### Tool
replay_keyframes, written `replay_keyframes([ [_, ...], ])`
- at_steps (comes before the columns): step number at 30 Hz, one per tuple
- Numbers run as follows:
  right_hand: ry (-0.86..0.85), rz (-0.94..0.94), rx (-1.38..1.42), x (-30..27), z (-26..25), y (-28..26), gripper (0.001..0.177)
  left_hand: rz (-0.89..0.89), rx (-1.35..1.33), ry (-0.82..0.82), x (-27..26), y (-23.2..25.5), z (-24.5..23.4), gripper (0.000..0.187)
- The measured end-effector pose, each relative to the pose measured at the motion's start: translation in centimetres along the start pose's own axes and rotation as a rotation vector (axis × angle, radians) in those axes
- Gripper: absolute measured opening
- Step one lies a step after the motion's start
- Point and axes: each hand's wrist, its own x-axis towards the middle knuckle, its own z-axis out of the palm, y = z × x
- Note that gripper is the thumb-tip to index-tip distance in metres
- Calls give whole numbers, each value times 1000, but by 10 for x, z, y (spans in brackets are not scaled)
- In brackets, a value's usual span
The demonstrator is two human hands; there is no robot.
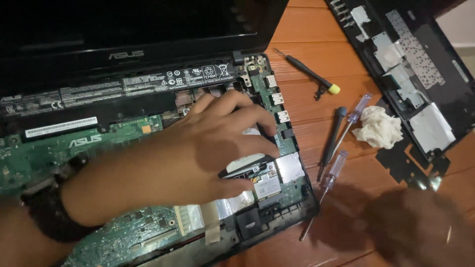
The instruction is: Disassembling internal components of a laptop using a screwdriver and tweezers, and cleaning parts with a cloth.
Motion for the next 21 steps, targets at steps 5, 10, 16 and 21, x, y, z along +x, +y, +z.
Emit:
replay_keyframes([
  [5,455,-596,913,17,-39,-28,39,-47,-57,-34,2,2,-3,18],
  [10,173,-634,956,65,-50,30,13,-33,-77,-13,5,6,-4,6],
  [16,42,-325,640,66,-64,12,11,-71,-81,-49,8,9,-7,6],
  [21,207,-499,697,48,-65,3,12,19,-64,4,4,11,-4,8],
])
